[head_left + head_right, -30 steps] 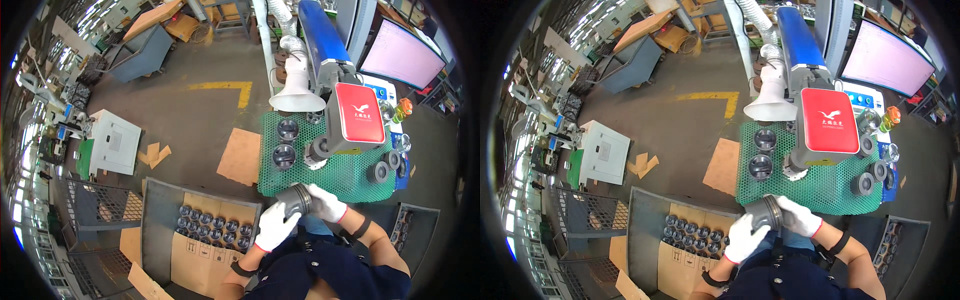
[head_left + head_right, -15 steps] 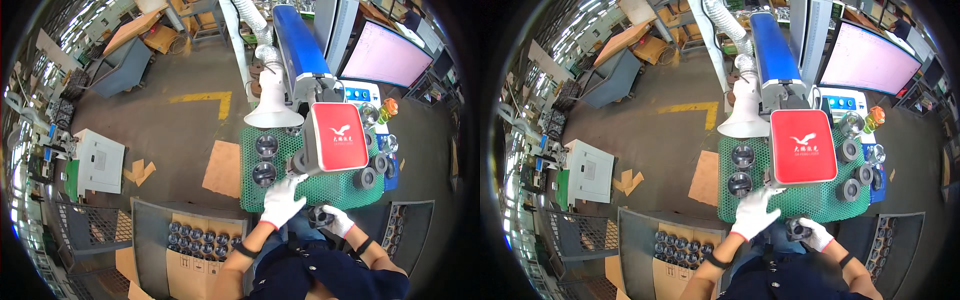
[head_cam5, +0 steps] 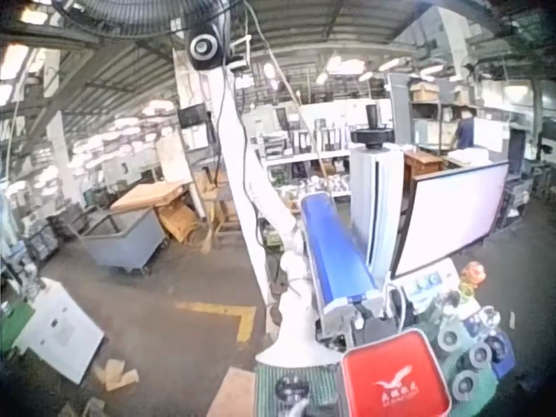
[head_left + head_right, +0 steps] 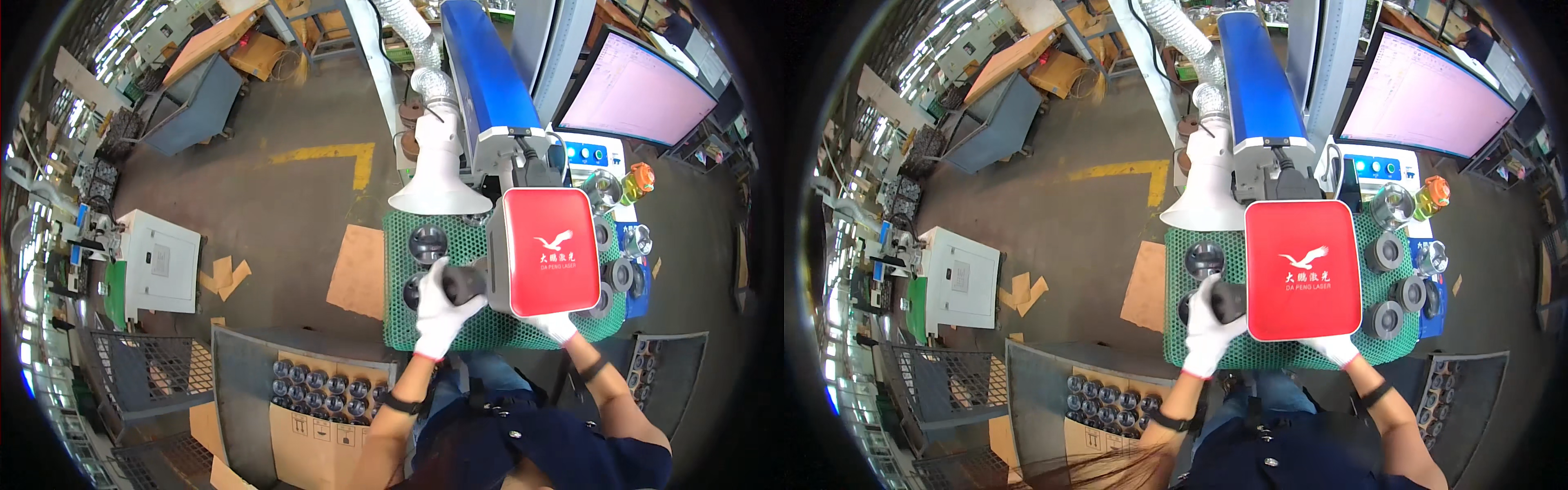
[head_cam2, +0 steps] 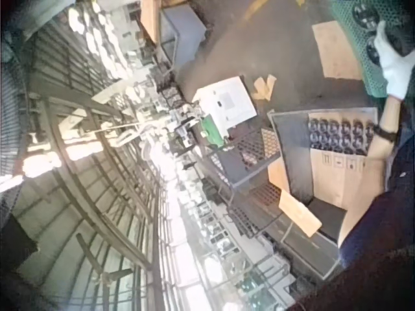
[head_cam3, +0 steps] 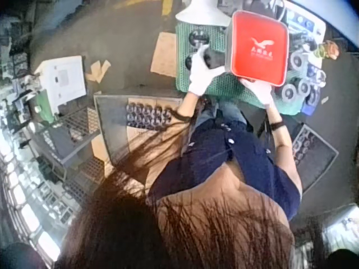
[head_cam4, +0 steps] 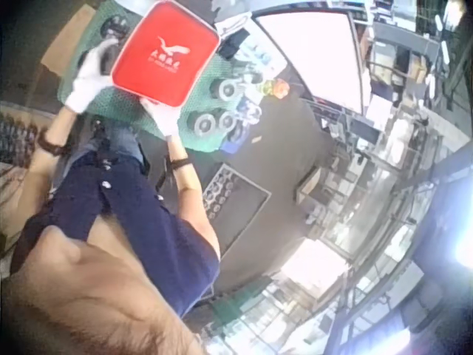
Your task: Transferring and organizing metal industrial parts from a workstation into a large storage bin.
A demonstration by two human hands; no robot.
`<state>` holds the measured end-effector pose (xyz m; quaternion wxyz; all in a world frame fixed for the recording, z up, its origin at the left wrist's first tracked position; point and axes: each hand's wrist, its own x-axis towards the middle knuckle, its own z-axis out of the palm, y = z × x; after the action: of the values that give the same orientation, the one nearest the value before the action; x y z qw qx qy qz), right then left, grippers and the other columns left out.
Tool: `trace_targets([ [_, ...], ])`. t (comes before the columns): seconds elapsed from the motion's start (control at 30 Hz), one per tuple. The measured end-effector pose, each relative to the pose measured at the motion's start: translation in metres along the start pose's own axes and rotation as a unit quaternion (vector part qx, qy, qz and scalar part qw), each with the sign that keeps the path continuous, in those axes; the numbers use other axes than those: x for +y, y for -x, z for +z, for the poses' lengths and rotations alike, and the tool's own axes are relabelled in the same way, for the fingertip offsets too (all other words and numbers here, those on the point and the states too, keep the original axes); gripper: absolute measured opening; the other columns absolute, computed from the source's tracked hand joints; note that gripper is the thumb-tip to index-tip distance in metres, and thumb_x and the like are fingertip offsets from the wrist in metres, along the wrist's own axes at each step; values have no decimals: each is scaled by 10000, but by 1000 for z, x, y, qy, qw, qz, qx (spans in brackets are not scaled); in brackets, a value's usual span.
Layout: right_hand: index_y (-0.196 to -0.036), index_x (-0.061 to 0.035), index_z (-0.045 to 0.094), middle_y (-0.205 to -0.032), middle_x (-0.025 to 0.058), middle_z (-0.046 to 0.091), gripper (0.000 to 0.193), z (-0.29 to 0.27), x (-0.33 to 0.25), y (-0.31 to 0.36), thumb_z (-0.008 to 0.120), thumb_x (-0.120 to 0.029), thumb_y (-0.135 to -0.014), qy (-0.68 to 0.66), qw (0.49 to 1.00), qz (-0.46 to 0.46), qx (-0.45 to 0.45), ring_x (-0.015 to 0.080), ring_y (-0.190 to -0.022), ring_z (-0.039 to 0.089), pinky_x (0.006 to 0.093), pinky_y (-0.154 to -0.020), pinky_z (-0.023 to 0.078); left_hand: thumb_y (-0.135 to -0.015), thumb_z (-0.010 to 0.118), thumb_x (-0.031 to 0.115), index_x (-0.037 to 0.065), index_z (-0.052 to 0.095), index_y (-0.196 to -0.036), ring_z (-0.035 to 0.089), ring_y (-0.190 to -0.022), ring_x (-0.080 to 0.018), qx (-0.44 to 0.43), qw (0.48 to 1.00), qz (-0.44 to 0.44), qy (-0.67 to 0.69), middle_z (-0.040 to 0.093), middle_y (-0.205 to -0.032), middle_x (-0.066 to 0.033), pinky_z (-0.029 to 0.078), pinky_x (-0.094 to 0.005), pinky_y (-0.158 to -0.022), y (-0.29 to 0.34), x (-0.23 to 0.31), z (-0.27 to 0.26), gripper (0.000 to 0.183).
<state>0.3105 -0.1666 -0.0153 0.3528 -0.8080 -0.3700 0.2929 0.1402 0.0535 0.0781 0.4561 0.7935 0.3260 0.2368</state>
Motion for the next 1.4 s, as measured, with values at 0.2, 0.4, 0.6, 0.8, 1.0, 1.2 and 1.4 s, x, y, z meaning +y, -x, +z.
trace_targets([
  [0.2, -1484, -86, 453, -1407, 122, 566, 687, 14, -27, -61, 689, -345, -893, -76, 991, -109, -20, 294, -1248, 590, 425, -1068, 493, -641, 957, 300, 2, 487, -1429, 556, -1222, -336, 38, 988, -111, 101, 561, -1308, -209, 468, -442, -1050, 99, -63, -76, 964],
  [0.4, -1486, -113, 428, -1443, 139, 497, 909, 3, -84, -77, 868, -378, -736, 214, 962, -171, 6, 337, -1339, 473, 487, -1139, 392, -738, 847, -20, -5, 429, -1441, 644, -1134, -277, 118, 880, -302, 347, 607, -1278, -174, 569, -406, -952, 217, -110, -108, 818],
  [0.6, -1417, -111, 451, -1355, 224, 482, 865, 2, -98, -81, 839, -360, -686, 268, 947, -177, -5, 440, -1256, 474, 548, -1075, 410, -766, 786, -68, 68, 425, -1454, 682, -1055, -313, 144, 804, -396, 419, 610, -1276, -178, 607, -439, -873, 262, -119, -96, 789],
  [0.8, -1381, -59, 508, -1367, 247, 487, 648, 27, -97, -88, 677, -407, -862, 254, 952, -157, 62, 441, -1264, 476, 534, -1075, 410, -776, 802, -35, 33, 438, -1437, 666, -1096, -302, 125, 834, -373, 388, 600, -1288, -158, 599, -429, -896, 269, -103, -98, 758],
  [1.0, -1434, -71, 484, -1485, 265, 397, 681, 23, -121, -76, 662, -440, -890, 248, 963, -97, 38, 457, -1381, 395, 522, -1143, 372, -728, 901, 133, 26, 456, -1427, 609, -1167, -271, 76, 914, -300, 263, 585, -1284, -154, 534, -400, -987, 263, -113, -95, 836],
  [1.2, -1411, -97, 500, -1407, 185, 519, 733, 26, -159, -14, 771, -390, -796, 340, 907, -197, 151, 409, -1265, 526, 496, -1011, 454, -637, 930, 365, 113, 474, -1464, 579, -1150, -387, 87, 983, -149, -67, 539, -1287, -217, 498, -478, -997, 222, -32, -130, 977],
  [1.4, -1334, -58, 587, -1254, 163, 618, 527, 72, -134, 68, 725, -186, -841, 163, 966, -198, 25, 346, -1179, 584, 451, -1025, 455, -646, 921, 364, 126, 449, -1482, 586, -1156, -397, 137, 979, -143, -46, 529, -1262, -217, 515, -484, -978, 223, -22, -124, 989],
])
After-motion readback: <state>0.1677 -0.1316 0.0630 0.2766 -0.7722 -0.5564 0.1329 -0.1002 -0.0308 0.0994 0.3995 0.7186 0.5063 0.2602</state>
